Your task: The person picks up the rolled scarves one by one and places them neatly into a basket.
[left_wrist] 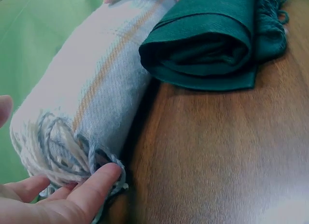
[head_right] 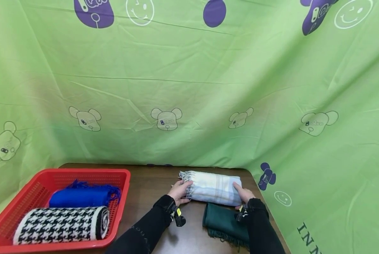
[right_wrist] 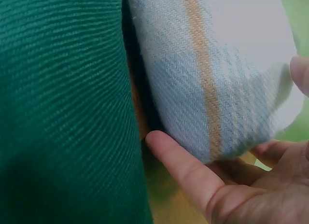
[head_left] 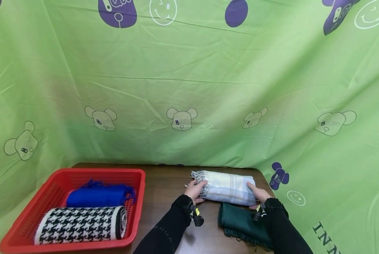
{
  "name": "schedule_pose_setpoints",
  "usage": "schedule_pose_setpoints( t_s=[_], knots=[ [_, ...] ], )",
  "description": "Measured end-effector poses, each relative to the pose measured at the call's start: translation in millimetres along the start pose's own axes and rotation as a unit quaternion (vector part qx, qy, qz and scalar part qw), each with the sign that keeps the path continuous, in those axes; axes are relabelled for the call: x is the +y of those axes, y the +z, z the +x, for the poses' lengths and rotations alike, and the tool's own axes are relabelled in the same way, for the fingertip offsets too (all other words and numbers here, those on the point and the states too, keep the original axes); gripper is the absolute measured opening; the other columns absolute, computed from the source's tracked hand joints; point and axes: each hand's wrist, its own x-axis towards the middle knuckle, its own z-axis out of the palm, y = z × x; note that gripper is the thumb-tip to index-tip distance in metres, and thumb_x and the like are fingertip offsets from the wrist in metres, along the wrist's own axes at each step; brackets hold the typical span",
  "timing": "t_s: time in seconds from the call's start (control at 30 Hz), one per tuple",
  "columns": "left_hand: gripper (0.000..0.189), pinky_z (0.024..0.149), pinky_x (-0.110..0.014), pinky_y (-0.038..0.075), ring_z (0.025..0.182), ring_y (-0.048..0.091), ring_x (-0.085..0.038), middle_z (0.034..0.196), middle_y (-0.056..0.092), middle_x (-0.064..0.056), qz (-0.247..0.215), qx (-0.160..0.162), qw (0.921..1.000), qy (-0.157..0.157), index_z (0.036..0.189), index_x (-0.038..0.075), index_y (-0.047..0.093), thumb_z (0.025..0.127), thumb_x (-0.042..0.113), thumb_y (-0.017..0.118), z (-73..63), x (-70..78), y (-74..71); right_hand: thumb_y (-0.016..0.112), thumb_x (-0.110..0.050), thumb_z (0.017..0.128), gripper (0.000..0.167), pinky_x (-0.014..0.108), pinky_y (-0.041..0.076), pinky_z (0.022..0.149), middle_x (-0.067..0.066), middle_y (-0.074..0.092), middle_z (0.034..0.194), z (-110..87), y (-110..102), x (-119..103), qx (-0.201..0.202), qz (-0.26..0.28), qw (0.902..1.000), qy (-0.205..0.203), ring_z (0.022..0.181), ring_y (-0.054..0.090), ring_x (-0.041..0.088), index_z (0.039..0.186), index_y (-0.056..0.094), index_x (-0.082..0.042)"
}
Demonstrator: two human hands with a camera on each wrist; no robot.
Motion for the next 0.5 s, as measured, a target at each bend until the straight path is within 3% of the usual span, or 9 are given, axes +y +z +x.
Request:
schedule_pose_setpoints(
  t_s=[0.27, 0.5],
  knots=[
    [0.089, 0.103, -0.066, 0.054, 0.146, 0.035, -0.061, 0.163, 0.024, -0.042, -0.033, 0.004, 0.9994, -0.006, 0.164, -0.006, 0.022, 0.101, 0.034, 0.069, 6.2, -3.0, 4.7, 0.040, -0.048, 0.112, 0.084, 0.050, 0.066, 0.085, 0.041, 0.036, 0.127, 6.6, 3.0, 2.4, 0.013, 0.005, 0.9999, 0.003, 0.104, 0.056, 0.044, 0.145, 0.022, 0.027],
    [0.086, 0.104, -0.069, 0.052, 0.139, 0.042, -0.062, 0.161, 0.026, -0.041, -0.065, 0.022, 0.9976, -0.011, 0.163, -0.005, 0.027, 0.099, 0.033, 0.070, 10.3, -6.3, 8.4, 0.039, -0.043, 0.114, 0.078, 0.050, 0.065, 0.086, 0.041, 0.039, 0.125, -2.4, 9.3, -2.9, 0.019, -0.001, 0.9998, -0.005, 0.105, 0.058, 0.044, 0.146, 0.021, 0.026]
  ],
)
